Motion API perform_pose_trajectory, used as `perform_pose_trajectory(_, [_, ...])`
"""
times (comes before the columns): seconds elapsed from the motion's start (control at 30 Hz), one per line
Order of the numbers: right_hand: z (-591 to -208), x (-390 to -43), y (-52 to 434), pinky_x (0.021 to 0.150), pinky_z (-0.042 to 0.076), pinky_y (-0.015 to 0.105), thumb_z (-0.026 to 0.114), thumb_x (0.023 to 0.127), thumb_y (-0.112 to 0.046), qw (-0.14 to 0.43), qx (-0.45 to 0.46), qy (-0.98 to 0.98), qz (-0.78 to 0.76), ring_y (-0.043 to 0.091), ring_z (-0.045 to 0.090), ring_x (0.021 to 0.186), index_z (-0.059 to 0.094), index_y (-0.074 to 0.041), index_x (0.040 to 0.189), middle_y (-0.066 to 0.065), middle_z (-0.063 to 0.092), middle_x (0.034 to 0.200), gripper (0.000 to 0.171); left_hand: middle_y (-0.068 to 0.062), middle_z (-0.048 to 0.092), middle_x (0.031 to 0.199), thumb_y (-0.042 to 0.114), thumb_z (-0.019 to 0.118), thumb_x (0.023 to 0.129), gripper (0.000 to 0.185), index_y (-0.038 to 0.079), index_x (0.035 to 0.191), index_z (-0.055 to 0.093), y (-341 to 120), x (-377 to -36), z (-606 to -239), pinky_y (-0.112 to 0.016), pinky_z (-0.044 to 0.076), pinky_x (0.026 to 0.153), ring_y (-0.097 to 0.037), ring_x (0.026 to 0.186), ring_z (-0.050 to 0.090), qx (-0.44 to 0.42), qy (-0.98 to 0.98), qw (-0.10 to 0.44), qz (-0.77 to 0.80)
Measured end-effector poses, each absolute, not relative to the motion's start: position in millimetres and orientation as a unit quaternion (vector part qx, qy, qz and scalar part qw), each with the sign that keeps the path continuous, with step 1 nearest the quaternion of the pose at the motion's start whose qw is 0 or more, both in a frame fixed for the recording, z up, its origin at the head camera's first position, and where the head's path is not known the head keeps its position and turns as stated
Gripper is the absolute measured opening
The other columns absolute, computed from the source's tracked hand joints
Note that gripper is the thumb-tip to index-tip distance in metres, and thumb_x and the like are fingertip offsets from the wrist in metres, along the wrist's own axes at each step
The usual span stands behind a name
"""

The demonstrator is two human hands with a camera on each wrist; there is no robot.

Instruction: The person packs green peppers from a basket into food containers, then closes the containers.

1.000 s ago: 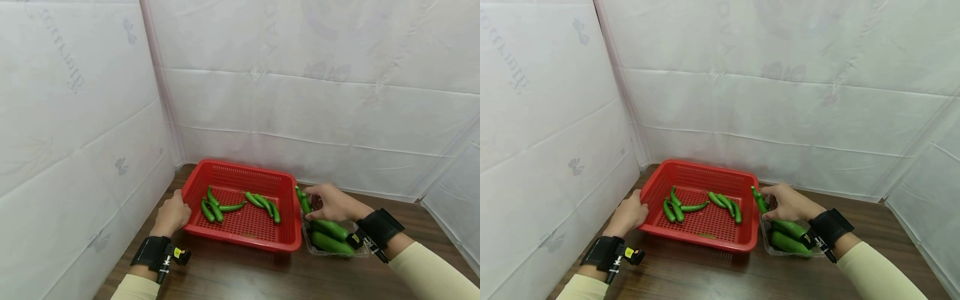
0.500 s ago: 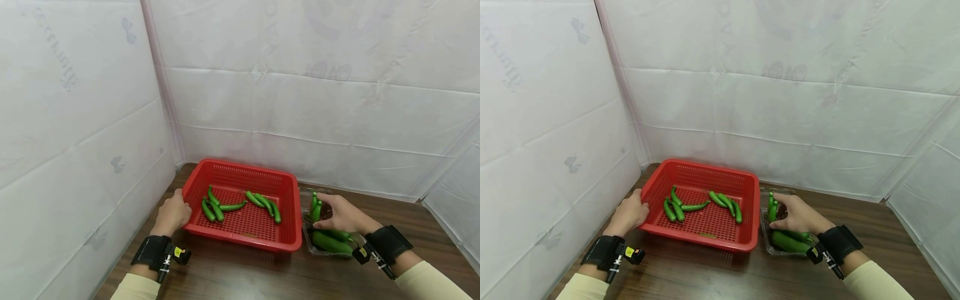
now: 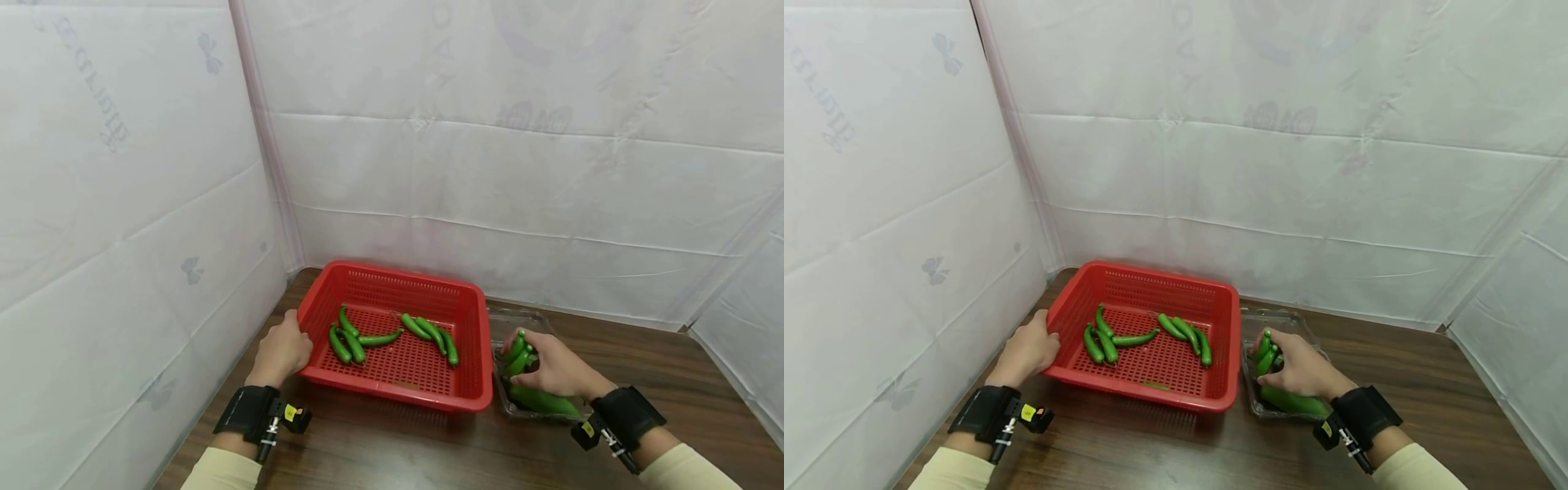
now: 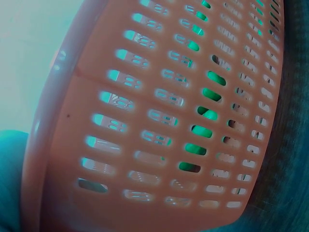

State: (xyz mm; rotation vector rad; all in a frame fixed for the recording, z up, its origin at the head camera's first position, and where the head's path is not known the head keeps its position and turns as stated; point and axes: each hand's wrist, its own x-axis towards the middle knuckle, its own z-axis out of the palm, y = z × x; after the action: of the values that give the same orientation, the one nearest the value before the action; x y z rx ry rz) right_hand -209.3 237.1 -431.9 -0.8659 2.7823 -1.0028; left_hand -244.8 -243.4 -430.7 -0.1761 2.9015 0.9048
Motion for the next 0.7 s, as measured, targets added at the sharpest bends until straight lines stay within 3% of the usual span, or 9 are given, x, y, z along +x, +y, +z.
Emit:
perform_pose_trajectory(0.1, [-435, -209, 237, 0.073, 0.056, 0.030, 0.086, 0.083, -0.012, 0.025, -0.276, 0.905, -0.323, 0.002, 0.062, 0.088, 0.059, -0.012, 0.120, 0.001, 0.067, 0.104, 0.046, -0.028, 0.067, 0.108, 0.013, 0.049, 0.103, 0.051, -0.006, 0.148, 0.035, -243, -244, -431, -0.038, 0.050, 0.064, -0.031, 0.082, 0.066, -0.058, 0.952, 0.048, 0.297])
perform_pose_trajectory(0.2, [-436, -208, 237, 0.072, 0.057, 0.031, 0.086, 0.082, -0.009, 0.013, -0.283, 0.902, -0.327, 0.003, 0.064, 0.090, 0.051, -0.013, 0.134, 0.005, 0.069, 0.108, 0.062, -0.028, 0.067, 0.108, 0.014, 0.049, 0.103, 0.051, -0.006, 0.148, 0.035, -243, -244, -430, -0.038, 0.050, 0.064, -0.031, 0.082, 0.066, -0.058, 0.951, 0.048, 0.299])
perform_pose_trajectory(0.37, [-438, -208, 238, 0.059, 0.050, 0.026, 0.084, 0.080, 0.002, -0.003, -0.302, 0.894, -0.332, 0.003, 0.061, 0.073, 0.034, -0.011, 0.156, 0.014, 0.072, 0.112, 0.092, -0.028, 0.068, 0.107, 0.013, 0.049, 0.103, 0.051, -0.007, 0.147, 0.035, -243, -244, -429, -0.038, 0.050, 0.063, -0.030, 0.082, 0.066, -0.059, 0.951, 0.048, 0.301])
perform_pose_trajectory(0.47, [-441, -207, 238, 0.058, 0.048, 0.025, 0.084, 0.078, 0.004, -0.021, -0.307, 0.895, -0.324, 0.001, 0.060, 0.072, 0.037, -0.011, 0.155, 0.015, 0.073, 0.111, 0.091, -0.028, 0.068, 0.107, 0.013, 0.049, 0.103, 0.050, -0.007, 0.147, 0.035, -243, -243, -429, -0.038, 0.050, 0.064, -0.031, 0.082, 0.066, -0.054, 0.952, 0.045, 0.299])
perform_pose_trajectory(0.7, [-448, -205, 237, 0.067, 0.054, 0.025, 0.086, 0.077, 0.001, -0.062, -0.293, 0.900, -0.316, 0.000, 0.064, 0.086, 0.047, -0.016, 0.136, 0.008, 0.070, 0.109, 0.073, -0.031, 0.068, 0.108, 0.012, 0.049, 0.103, 0.050, -0.008, 0.147, 0.035, -243, -243, -428, -0.040, 0.050, 0.065, -0.032, 0.081, 0.066, -0.046, 0.953, 0.039, 0.297])
